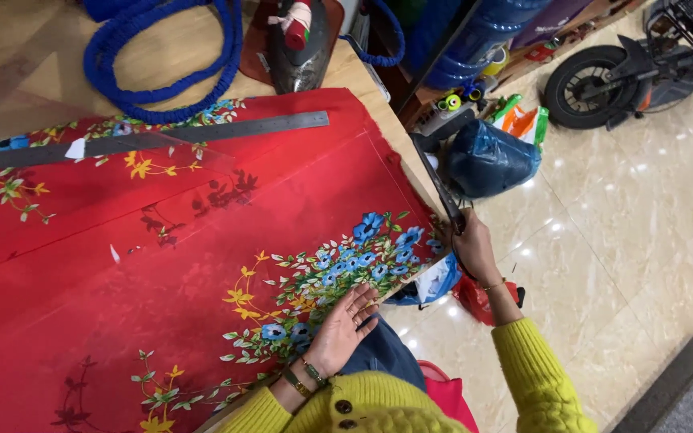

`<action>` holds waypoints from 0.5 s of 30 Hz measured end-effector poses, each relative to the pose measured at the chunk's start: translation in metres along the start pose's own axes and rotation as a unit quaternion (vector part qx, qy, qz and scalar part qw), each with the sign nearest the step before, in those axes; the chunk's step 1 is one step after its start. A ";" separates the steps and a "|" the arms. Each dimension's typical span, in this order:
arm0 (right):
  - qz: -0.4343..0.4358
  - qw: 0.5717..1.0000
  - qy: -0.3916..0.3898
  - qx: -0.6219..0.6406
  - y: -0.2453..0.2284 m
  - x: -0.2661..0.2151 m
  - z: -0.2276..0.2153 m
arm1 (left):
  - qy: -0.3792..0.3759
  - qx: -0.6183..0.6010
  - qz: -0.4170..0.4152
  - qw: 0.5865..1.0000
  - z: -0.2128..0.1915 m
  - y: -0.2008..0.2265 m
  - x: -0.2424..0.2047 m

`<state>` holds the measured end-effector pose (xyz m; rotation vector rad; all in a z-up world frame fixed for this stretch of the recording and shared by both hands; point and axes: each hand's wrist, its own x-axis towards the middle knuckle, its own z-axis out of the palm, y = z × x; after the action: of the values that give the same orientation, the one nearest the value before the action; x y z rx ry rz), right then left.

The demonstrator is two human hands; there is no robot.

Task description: The person uses a pair of scissors to cut a large piece of red floral fabric laid out on a wooden table. They follow white chalk lines drawn on the fabric to create a specific shape, cutting along the edges and curves while holding the material steady with their left hand.

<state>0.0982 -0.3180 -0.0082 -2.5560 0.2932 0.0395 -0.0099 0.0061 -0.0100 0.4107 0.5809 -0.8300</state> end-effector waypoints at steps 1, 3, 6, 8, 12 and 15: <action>-0.005 1.000 -0.002 0.001 0.013 0.009 0.002 | 0.001 -0.002 0.005 1.000 0.002 -0.001 0.000; -0.049 0.997 0.045 -0.031 0.037 0.031 0.006 | -0.007 -0.001 0.029 1.000 0.007 0.000 0.002; -0.032 0.998 0.042 -0.023 0.010 0.049 -0.020 | -0.007 0.021 0.044 0.999 0.014 -0.001 0.011; -0.038 0.999 0.038 0.004 0.002 0.064 -0.033 | 0.002 0.046 0.067 0.997 0.023 0.001 0.021; -0.068 0.997 -0.007 0.043 0.018 0.105 -0.037 | 0.033 0.199 0.147 0.968 0.052 0.007 0.040; -0.142 0.984 -0.090 0.056 0.027 0.133 -0.033 | -0.014 0.389 0.302 0.870 0.059 0.005 0.086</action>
<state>0.2206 -0.3846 -0.0067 -2.4361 -0.1347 0.1413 0.0587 -0.0726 -0.0176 1.2491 0.0328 -0.4203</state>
